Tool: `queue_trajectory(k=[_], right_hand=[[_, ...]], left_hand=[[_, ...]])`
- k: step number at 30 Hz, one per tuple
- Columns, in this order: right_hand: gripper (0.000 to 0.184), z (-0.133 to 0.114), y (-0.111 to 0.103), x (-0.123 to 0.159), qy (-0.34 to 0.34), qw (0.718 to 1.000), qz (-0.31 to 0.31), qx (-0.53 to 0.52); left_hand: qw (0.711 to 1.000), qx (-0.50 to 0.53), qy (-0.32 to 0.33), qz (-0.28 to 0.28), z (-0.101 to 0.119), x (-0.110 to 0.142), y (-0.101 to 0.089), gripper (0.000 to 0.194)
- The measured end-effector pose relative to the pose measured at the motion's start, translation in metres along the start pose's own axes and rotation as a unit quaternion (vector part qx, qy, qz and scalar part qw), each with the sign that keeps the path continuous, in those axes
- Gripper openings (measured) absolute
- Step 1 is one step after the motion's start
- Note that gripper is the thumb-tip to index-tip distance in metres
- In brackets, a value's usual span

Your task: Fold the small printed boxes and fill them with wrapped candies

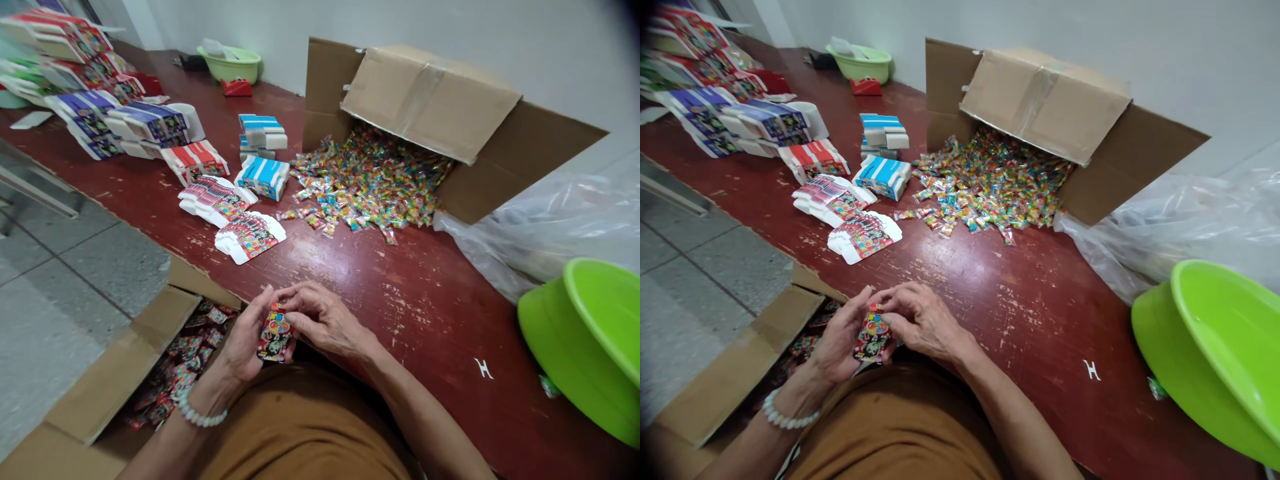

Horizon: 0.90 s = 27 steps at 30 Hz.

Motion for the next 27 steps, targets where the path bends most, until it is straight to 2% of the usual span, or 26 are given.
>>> queue_trajectory(k=[2,4,6,7,8,9,10,12,14,15,16,18,19,21,25,27], right_hand=[[0.006,0.006,0.006,0.000,0.005,1.000,0.002,0.020],[0.009,0.015,0.014,-0.002,0.037,0.999,-0.005,0.003],[0.015,0.028,0.017,-0.010,0.083,0.996,-0.001,-0.020],[0.019,0.035,0.016,-0.017,0.109,0.994,0.012,-0.021],[0.022,0.043,0.013,-0.027,0.135,0.990,0.034,-0.011],[0.024,0.050,0.009,-0.039,0.156,0.986,0.062,0.010],[0.025,0.057,0.004,-0.053,0.171,0.980,0.094,0.040],[0.026,0.070,-0.002,-0.083,0.164,0.970,0.145,0.110],[0.028,0.079,-0.002,-0.112,0.147,0.957,0.171,0.181],[0.030,0.082,0.001,-0.122,0.143,0.950,0.174,0.217],[0.033,0.085,0.004,-0.130,0.144,0.942,0.173,0.249],[0.039,0.090,0.011,-0.137,0.149,0.929,0.162,0.296],[0.042,0.092,0.014,-0.138,0.150,0.926,0.154,0.310],[0.044,0.094,0.017,-0.135,0.147,0.923,0.141,0.325],[0.048,0.097,0.015,-0.129,0.142,0.927,0.142,0.317],[0.052,0.097,0.012,-0.128,0.133,0.936,0.152,0.288]], left_hand=[[0.999,-0.013,0.017,0.035,0.001,0.000,-0.001,0.048],[0.995,-0.054,0.040,0.067,0.004,0.005,-0.011,0.046],[0.979,-0.139,0.082,0.123,0.011,0.015,-0.034,0.048],[0.960,-0.197,0.112,0.165,0.017,0.021,-0.050,0.050],[0.926,-0.264,0.151,0.222,0.025,0.027,-0.066,0.052],[0.879,-0.338,0.192,0.276,0.034,0.032,-0.082,0.055],[0.824,-0.412,0.231,0.313,0.043,0.034,-0.095,0.058],[0.698,-0.547,0.305,0.347,0.061,0.028,-0.108,0.061],[0.565,-0.652,0.367,0.348,0.075,0.009,-0.104,0.059],[0.509,-0.688,0.381,0.348,0.080,-0.004,-0.098,0.057],[0.463,-0.717,0.381,0.356,0.085,-0.017,-0.091,0.055],[0.401,-0.757,0.363,0.366,0.092,-0.041,-0.077,0.051],[0.385,-0.770,0.354,0.366,0.095,-0.050,-0.071,0.049],[0.376,-0.783,0.346,0.354,0.101,-0.060,-0.065,0.047],[0.400,-0.789,0.340,0.319,0.111,-0.065,-0.067,0.045],[0.430,-0.776,0.342,0.311,0.113,-0.063,-0.069,0.039]])
Point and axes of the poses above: each hand's wrist, its own x-axis away from the middle knuckle, its own y-axis out of the palm, z = x × y, the point moved 2 cm from there along -x, towards the middle knuckle, and after that the axes turned 5 degrees about z, right-handed, at the moved point
